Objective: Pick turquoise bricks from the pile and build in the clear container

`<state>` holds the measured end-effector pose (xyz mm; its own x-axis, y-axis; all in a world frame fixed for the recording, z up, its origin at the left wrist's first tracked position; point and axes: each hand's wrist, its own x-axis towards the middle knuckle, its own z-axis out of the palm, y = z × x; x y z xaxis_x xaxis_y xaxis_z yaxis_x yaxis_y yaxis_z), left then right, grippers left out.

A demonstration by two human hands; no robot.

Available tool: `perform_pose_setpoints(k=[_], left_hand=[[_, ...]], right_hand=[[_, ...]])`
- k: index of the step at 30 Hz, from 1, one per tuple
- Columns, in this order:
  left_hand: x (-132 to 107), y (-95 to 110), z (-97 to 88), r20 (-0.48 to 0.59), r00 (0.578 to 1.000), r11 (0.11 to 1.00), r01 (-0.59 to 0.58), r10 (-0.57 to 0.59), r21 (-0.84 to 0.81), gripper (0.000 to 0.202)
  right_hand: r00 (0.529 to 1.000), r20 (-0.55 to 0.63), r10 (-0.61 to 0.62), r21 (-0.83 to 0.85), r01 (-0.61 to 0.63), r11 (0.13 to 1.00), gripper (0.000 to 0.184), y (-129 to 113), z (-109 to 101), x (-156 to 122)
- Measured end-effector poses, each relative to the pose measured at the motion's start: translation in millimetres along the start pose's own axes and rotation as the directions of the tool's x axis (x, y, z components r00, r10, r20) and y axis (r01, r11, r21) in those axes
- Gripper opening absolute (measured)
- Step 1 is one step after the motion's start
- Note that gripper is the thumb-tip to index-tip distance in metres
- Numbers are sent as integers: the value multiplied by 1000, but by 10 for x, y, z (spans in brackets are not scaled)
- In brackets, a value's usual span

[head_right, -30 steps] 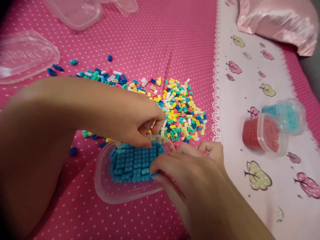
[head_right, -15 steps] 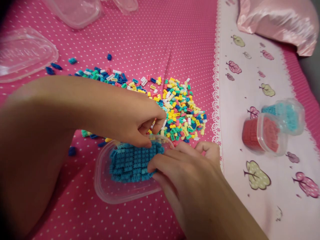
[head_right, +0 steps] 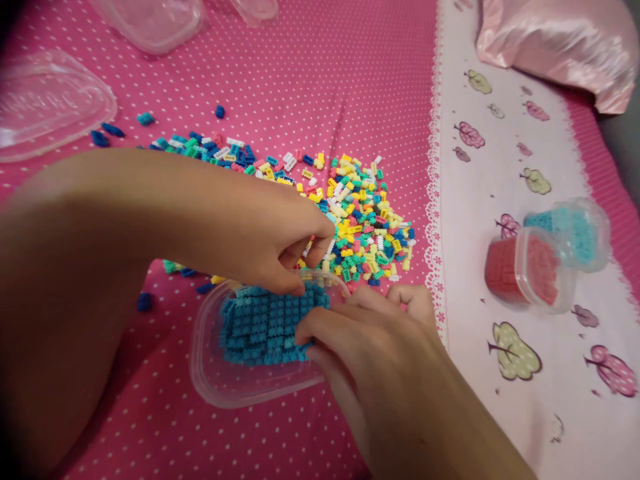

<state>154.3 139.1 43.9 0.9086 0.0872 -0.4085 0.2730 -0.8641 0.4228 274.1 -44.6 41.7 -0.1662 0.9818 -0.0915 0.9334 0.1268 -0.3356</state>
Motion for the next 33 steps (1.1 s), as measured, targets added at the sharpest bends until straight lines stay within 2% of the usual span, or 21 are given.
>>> perform_pose_setpoints(k=[9, 13, 16, 20, 24, 26, 30, 33], left_hand=[[-33, 18, 11, -11, 1000, 998, -7, 6, -55, 17], [10, 7, 17, 31, 997, 998, 65, -65, -22, 14], [5, -4, 18, 26, 1000, 998, 8, -7, -58, 18], [-45, -6, 12, 2, 1000, 998, 18, -18, -59, 17], [-53, -9, 14, -6, 1000, 998, -3, 3, -67, 15], [-36, -11, 16, 7, 1000, 998, 13, -12, -56, 16], [-5, -8, 14, 26, 998, 999, 52, -52, -7, 17], [-18, -3, 13, 22, 999, 1000, 23, -23, -4, 15]], right_hand=[[999, 20, -28, 7, 28, 1000, 21, 37, 23, 15], [999, 37, -31, -23, 32, 999, 20, 46, 8, 11], [997, 62, -36, -50, 39, 998, 20, 54, -12, -3], [998, 33, -59, -66, 61, 996, 18, 69, -34, -42], [994, -112, 0, -122, -14, 992, 17, 72, -52, -62], [989, -147, 10, -143, -32, 989, 19, 71, -51, -65], [994, -105, 6, -77, -14, 997, 25, 75, -19, -103], [996, -71, 48, -60, -52, 997, 27, 71, 7, -146]])
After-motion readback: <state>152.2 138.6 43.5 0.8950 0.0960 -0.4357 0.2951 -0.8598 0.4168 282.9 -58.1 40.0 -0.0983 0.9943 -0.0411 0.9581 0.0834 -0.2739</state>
